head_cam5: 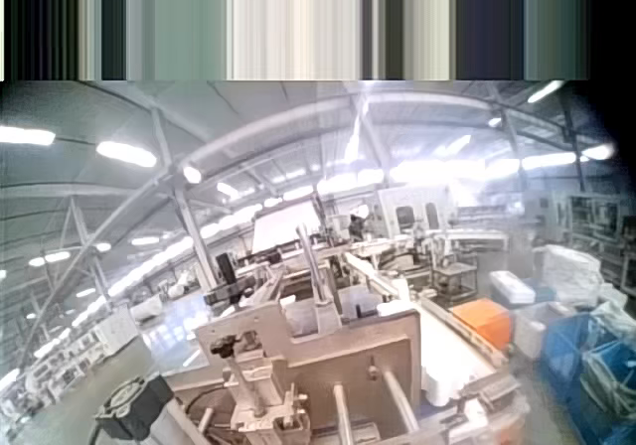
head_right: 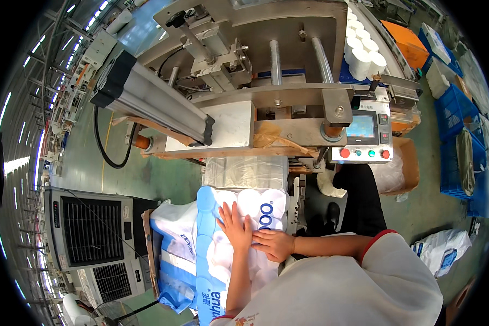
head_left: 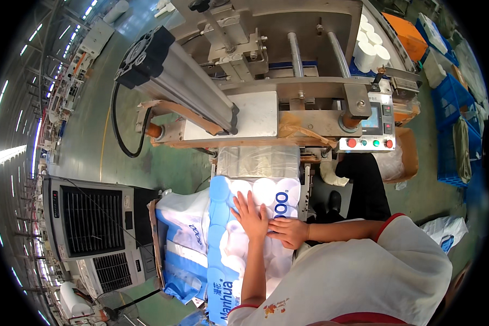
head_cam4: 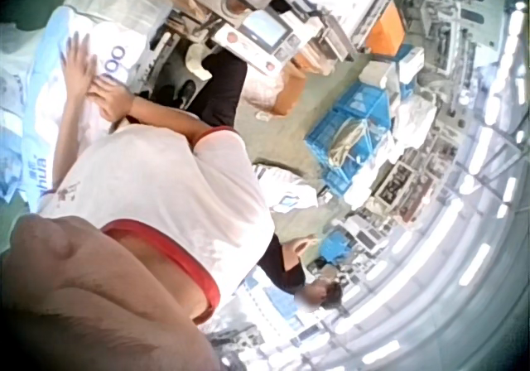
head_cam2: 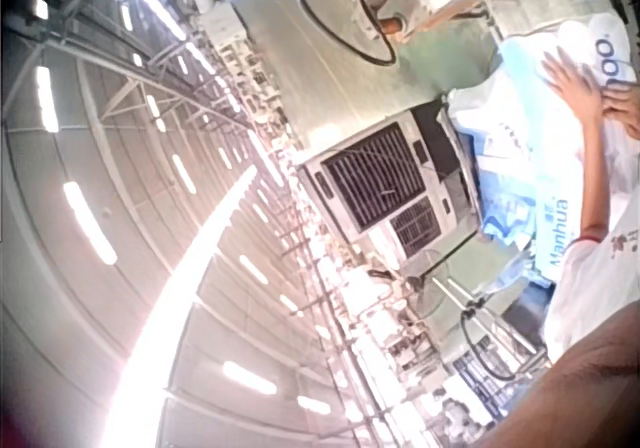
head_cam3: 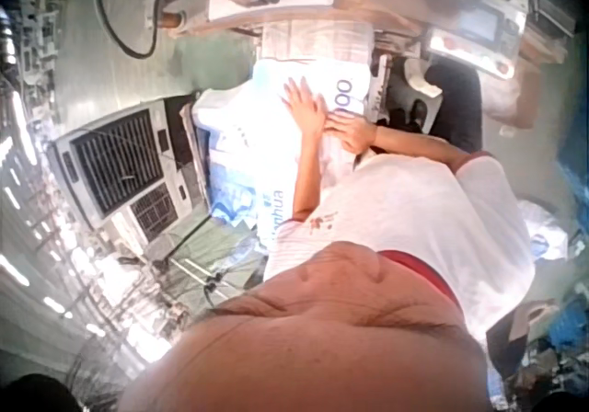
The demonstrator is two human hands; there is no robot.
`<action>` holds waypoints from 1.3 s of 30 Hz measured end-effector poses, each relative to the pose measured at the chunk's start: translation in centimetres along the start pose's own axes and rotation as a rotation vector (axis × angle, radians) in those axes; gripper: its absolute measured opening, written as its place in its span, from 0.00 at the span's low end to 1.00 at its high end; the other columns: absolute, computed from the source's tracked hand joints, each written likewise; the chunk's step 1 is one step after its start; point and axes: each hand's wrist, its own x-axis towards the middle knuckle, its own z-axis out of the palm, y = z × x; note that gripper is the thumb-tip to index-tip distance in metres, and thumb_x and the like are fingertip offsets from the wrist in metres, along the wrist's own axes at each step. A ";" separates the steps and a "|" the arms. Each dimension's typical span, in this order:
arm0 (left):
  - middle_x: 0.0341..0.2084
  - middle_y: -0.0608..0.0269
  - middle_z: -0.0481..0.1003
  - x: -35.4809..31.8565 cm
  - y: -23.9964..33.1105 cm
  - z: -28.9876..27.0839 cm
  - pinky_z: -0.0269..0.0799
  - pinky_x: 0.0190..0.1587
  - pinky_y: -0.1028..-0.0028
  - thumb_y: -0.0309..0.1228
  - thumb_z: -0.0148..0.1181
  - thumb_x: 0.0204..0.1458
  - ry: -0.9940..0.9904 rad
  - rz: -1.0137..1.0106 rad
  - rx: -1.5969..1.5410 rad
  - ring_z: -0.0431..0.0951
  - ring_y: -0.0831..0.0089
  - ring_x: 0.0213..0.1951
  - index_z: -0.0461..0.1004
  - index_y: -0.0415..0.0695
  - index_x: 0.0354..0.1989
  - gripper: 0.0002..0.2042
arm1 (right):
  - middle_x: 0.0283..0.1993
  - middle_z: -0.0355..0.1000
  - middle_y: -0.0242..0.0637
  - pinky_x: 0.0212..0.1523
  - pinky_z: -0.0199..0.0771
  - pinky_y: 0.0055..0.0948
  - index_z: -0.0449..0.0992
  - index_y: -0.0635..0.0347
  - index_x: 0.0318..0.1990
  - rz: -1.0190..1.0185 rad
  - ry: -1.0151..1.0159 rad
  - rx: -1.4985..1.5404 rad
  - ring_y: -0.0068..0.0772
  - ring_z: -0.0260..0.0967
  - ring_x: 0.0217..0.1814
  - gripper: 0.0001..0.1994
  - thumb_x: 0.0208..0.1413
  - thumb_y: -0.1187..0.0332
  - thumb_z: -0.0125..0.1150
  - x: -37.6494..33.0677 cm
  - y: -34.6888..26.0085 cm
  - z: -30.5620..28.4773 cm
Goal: The person places a large printed plastic bag onto a packing machine, flattens it by hand, and then pushes a button on the control panel to cycle the machine.
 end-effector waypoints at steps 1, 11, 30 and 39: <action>0.67 0.48 0.49 0.5 0.1 0.2 0.32 0.65 0.44 0.41 0.52 0.53 0.005 0.005 -0.024 0.45 0.47 0.68 0.58 0.47 0.64 0.29 | 0.57 0.65 0.53 0.63 0.57 0.40 0.73 0.64 0.48 0.006 0.006 0.005 0.48 0.62 0.61 0.22 0.42 0.70 0.51 0.2 0.3 -0.5; 0.66 0.47 0.50 6.9 2.2 2.7 0.34 0.65 0.45 0.42 0.56 0.48 0.066 0.013 0.016 0.44 0.46 0.68 0.59 0.46 0.62 0.31 | 0.54 0.70 0.45 0.61 0.64 0.37 0.76 0.61 0.45 -0.026 0.086 -0.008 0.42 0.67 0.57 0.22 0.36 0.73 0.52 1.8 6.8 -4.0; 0.60 0.45 0.59 8.2 -17.6 -3.0 0.49 0.64 0.58 0.25 0.56 0.49 0.359 0.013 -0.306 0.56 0.51 0.63 0.66 0.39 0.54 0.21 | 0.55 0.69 0.33 0.55 0.66 0.38 0.75 0.52 0.44 0.406 0.307 -0.132 0.38 0.65 0.58 0.14 0.47 0.73 0.55 -5.8 2.7 -8.9; 0.65 0.35 0.19 5.1 -31.2 -1.9 0.51 0.61 0.44 0.65 0.51 0.45 -0.263 -1.006 0.181 0.43 0.30 0.65 0.30 0.61 0.70 0.49 | 0.53 0.69 0.36 0.53 0.67 0.37 0.74 0.53 0.45 0.864 0.343 -0.031 0.43 0.66 0.54 0.12 0.53 0.66 0.55 -15.4 3.7 -4.9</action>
